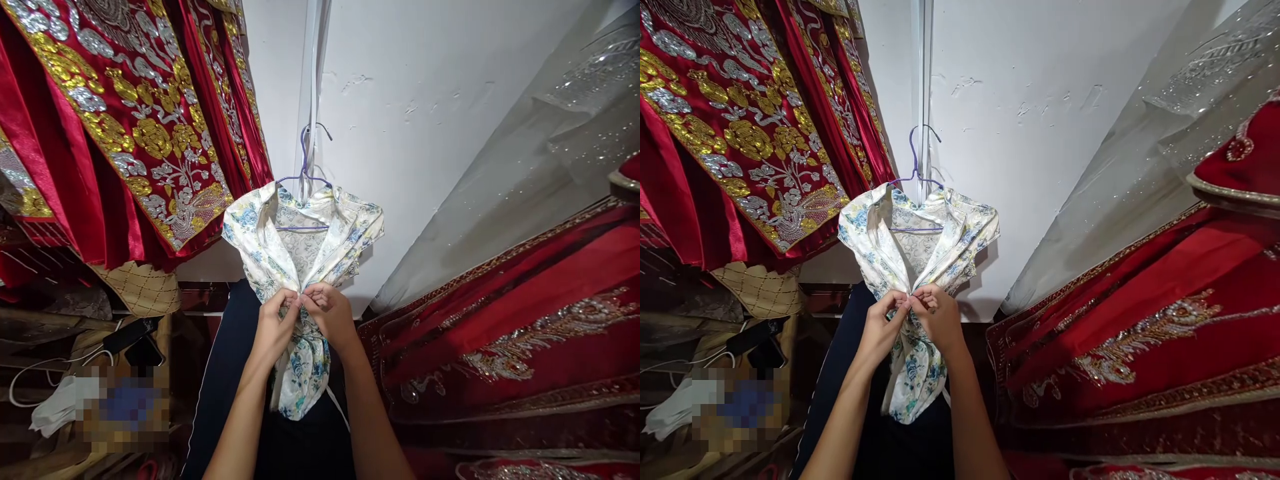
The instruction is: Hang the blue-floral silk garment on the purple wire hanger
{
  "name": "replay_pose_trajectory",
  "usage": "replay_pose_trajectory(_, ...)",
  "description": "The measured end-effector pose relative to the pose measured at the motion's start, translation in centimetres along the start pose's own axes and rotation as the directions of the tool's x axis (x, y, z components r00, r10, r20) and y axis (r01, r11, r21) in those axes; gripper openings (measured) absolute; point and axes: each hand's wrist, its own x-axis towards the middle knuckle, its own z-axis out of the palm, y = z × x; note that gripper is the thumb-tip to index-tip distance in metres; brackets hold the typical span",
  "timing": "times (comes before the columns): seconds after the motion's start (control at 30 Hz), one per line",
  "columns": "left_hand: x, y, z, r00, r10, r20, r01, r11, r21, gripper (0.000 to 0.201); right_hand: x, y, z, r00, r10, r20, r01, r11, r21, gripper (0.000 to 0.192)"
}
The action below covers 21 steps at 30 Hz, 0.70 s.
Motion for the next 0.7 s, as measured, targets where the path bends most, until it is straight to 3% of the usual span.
replay_pose_trajectory(0.13,-0.2,0.5,-0.2,1.000,0.004,-0.024,-0.004,1.000,0.014,0.025,-0.5,0.5,0.0,0.995,-0.102,-0.012,0.100,0.991,-0.092,0.015)
replay_pose_trajectory(0.3,-0.2,0.6,-0.2,1.000,-0.009,-0.014,0.009,1.000,0.014,0.024,-0.6,0.3,-0.1,0.981,-0.193,-0.011,0.192,0.978,-0.076,0.012)
replay_pose_trajectory(0.53,-0.3,1.3,-0.2,0.999,-0.035,0.009,0.034,0.997,0.065,0.021,-0.6,0.1,0.0,0.993,-0.111,-0.026,0.109,0.991,-0.075,0.013)
replay_pose_trajectory(0.7,-0.3,1.3,-0.3,1.000,0.006,0.002,-0.006,0.991,0.137,0.021,-0.7,0.0,-0.2,0.989,-0.148,-0.010,0.146,0.979,-0.140,0.018)
